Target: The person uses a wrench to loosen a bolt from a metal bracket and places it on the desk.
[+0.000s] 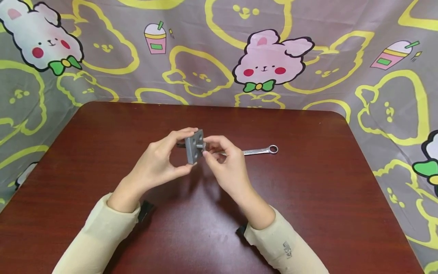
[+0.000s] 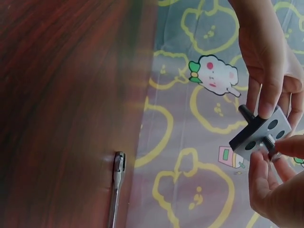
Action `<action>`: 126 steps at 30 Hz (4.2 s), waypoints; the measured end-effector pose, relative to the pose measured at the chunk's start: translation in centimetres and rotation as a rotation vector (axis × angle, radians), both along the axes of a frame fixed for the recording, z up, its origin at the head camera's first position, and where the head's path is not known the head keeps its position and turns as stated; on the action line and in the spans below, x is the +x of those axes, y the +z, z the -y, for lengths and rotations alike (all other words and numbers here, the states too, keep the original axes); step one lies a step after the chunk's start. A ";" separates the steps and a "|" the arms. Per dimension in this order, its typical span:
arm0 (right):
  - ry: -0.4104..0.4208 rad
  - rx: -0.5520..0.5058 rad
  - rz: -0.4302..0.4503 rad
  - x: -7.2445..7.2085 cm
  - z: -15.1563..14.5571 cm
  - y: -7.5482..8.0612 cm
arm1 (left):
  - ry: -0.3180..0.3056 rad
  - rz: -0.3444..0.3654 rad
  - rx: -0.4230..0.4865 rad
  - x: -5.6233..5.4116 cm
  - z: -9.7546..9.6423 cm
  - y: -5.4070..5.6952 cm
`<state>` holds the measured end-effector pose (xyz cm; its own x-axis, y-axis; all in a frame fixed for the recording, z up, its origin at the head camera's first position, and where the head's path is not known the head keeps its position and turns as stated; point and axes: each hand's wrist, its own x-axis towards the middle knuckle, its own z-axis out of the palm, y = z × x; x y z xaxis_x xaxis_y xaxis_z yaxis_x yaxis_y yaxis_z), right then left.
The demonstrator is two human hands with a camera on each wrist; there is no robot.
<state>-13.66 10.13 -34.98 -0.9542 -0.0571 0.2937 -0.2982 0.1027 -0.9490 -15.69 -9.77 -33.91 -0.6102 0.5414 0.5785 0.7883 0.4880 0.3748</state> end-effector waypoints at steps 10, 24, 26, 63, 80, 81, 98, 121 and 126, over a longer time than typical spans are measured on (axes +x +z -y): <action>0.042 -0.062 -0.056 -0.1 0.1 -0.1 | -0.002 0.019 -0.009 -0.3 0.0 -0.5; 0.070 -0.018 -0.194 -0.1 -0.1 0.0 | -0.009 0.076 -0.039 -0.5 -0.1 -0.5; 0.080 -0.021 -0.205 -0.1 -0.2 0.0 | -0.006 0.077 -0.044 -0.5 -0.1 -0.5; 0.023 0.018 -0.003 -0.7 -0.5 -0.6 | -0.029 0.032 0.051 -0.3 0.2 0.2; 0.147 -0.012 -0.129 -0.2 -0.6 -0.4 | -0.042 0.096 0.027 -0.2 0.4 0.5; 0.144 -0.011 -0.142 -0.2 -0.5 -0.4 | -0.040 0.095 0.023 -0.2 0.4 0.6; 0.130 0.012 -0.201 0.0 -0.6 -0.4 | -0.018 0.173 -0.048 -0.2 0.4 0.4; 0.005 0.077 -0.053 0.1 -1.6 -1.2 | 0.025 0.046 -0.001 -0.3 0.5 0.0; 0.031 0.038 -0.034 0.0 -1.1 -1.4 | 0.014 0.019 0.021 -0.3 0.5 0.0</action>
<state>-13.67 11.25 -36.37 -0.9413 -0.0985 0.3230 -0.3339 0.1288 -0.9338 -15.95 -10.23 -33.91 -0.6287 0.5206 0.5776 0.7740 0.4911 0.3997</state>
